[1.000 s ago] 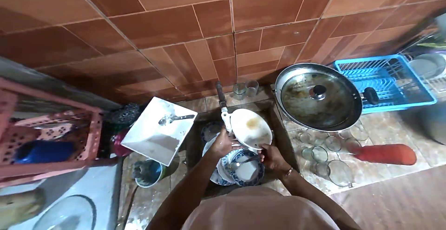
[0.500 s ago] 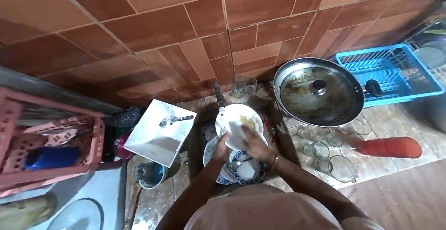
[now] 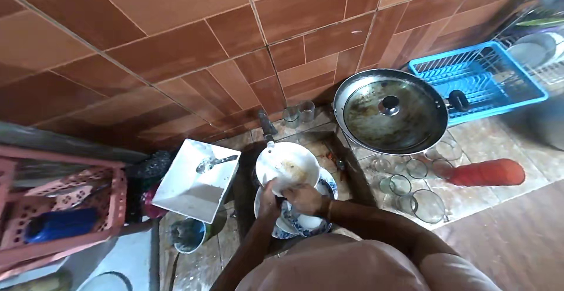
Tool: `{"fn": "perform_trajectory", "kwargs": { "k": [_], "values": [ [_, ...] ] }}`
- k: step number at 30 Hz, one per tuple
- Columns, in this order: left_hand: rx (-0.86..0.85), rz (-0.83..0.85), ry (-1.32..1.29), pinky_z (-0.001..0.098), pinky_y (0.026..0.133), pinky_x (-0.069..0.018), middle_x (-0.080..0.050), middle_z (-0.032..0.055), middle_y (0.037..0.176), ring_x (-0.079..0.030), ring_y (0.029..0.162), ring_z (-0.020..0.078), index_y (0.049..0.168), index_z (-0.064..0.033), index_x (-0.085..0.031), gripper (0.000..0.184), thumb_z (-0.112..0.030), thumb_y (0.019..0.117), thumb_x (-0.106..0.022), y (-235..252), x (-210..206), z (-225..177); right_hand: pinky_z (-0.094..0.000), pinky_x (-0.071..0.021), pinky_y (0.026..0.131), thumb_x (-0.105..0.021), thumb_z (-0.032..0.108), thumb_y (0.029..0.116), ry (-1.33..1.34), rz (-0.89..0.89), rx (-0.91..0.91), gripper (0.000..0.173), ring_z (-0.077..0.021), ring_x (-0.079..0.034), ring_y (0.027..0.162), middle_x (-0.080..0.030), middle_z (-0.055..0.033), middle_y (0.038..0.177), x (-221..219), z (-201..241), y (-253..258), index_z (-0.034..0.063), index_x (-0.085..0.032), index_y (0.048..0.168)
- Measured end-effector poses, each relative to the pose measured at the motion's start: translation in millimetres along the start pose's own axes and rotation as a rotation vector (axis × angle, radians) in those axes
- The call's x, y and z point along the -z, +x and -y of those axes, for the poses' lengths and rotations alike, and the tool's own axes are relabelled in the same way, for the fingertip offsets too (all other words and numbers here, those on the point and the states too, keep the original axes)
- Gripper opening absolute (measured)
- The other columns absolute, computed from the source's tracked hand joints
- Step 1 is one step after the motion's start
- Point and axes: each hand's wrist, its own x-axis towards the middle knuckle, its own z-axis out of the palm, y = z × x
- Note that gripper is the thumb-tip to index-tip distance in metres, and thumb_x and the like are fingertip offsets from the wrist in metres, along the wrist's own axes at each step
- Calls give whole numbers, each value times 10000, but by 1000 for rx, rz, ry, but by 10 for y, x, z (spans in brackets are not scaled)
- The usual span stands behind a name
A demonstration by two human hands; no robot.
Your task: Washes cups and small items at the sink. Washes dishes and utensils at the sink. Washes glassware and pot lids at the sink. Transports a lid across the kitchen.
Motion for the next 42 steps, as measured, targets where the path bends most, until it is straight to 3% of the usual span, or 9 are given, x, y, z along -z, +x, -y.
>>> {"fn": "perform_trajectory", "kwargs": {
  "k": [3, 7, 16, 18, 21, 26, 32, 37, 42],
  "values": [
    [-48, -45, 72, 364, 749, -559, -636, 135, 1033, -646, 859, 168, 1318, 10, -508, 328, -177, 1051, -473, -39, -55, 17, -559, -541, 968, -500, 41, 1010, 123, -25, -68, 442, -403, -680, 1152, -662, -237, 1312, -18, 258, 11, -6, -537, 1447],
    [-48, 70, 225, 411, 819, -589, -683, 139, 1129, -689, 977, 203, 1340, -20, -537, 341, -209, 1067, -458, 93, 328, -345, -502, -421, 1157, -480, 21, 1022, -75, 74, 192, 340, -366, -560, 1354, -604, -221, 1419, -59, -376, -271, -38, -613, 1330],
    [-73, -64, 78, 320, 579, -557, -630, 90, 816, -643, 656, 145, 1206, -9, -506, 227, -58, 985, -491, -234, 130, 79, -615, -533, 910, -465, 85, 1043, 132, 82, -69, 429, -450, -684, 1069, -685, -262, 1193, 8, 449, -44, 31, -510, 1466],
    [-60, -108, 243, 420, 720, -567, -636, 184, 1075, -651, 865, 225, 1425, 8, -449, 458, -91, 982, -511, -267, 256, -74, -553, -495, 1051, -491, 36, 1013, 169, 33, 60, 467, -389, -634, 1243, -630, -221, 1377, -165, 285, -135, 11, -504, 1479],
    [-165, -88, 458, 436, 938, -531, -599, 203, 1299, -618, 1122, 234, 1434, 15, -480, 459, -98, 990, -516, -380, 469, -379, -517, -266, 1248, -520, -11, 987, -8, 55, 251, 518, -305, -405, 1491, -473, -142, 1578, -282, -264, -221, 29, -498, 1503],
    [-327, 48, 742, 433, 1183, -343, -246, 153, 1672, -348, 1487, 228, 1645, -111, -142, 747, -115, 971, -465, -455, 691, -584, -588, -41, 1281, -430, 52, 1054, -293, 111, 38, 565, -269, -81, 1602, -184, -59, 1722, 71, -575, 98, 83, -329, 1609],
    [-505, -81, 1109, 584, 1031, -477, -484, 201, 1510, -562, 1298, 380, 1613, -229, -218, 666, -114, 1012, -480, -508, 714, -638, -491, -380, 1193, -586, 0, 964, 186, -175, -221, 424, -340, -452, 1443, -415, -169, 1603, -48, -168, 547, -57, -572, 1384],
    [-571, -94, 1024, 547, 1043, -475, -467, 167, 1514, -538, 1319, 326, 1566, -178, -290, 635, -68, 974, -490, -563, 991, -556, -539, -539, 847, -568, 175, 1049, 686, -279, -475, 278, -347, -684, 942, -716, -217, 1073, 55, -2, 604, -6, -644, 1246],
    [-387, -111, 445, 396, 984, -527, -448, 192, 1507, -564, 1253, 214, 1601, -107, -195, 798, 1, 888, -537, -648, 1634, -409, -609, -496, 1023, -576, 257, 1048, 287, 16, -434, 332, -388, -660, 1158, -695, -216, 1219, -5, -325, 314, 23, -677, 1261]
  ]
}}
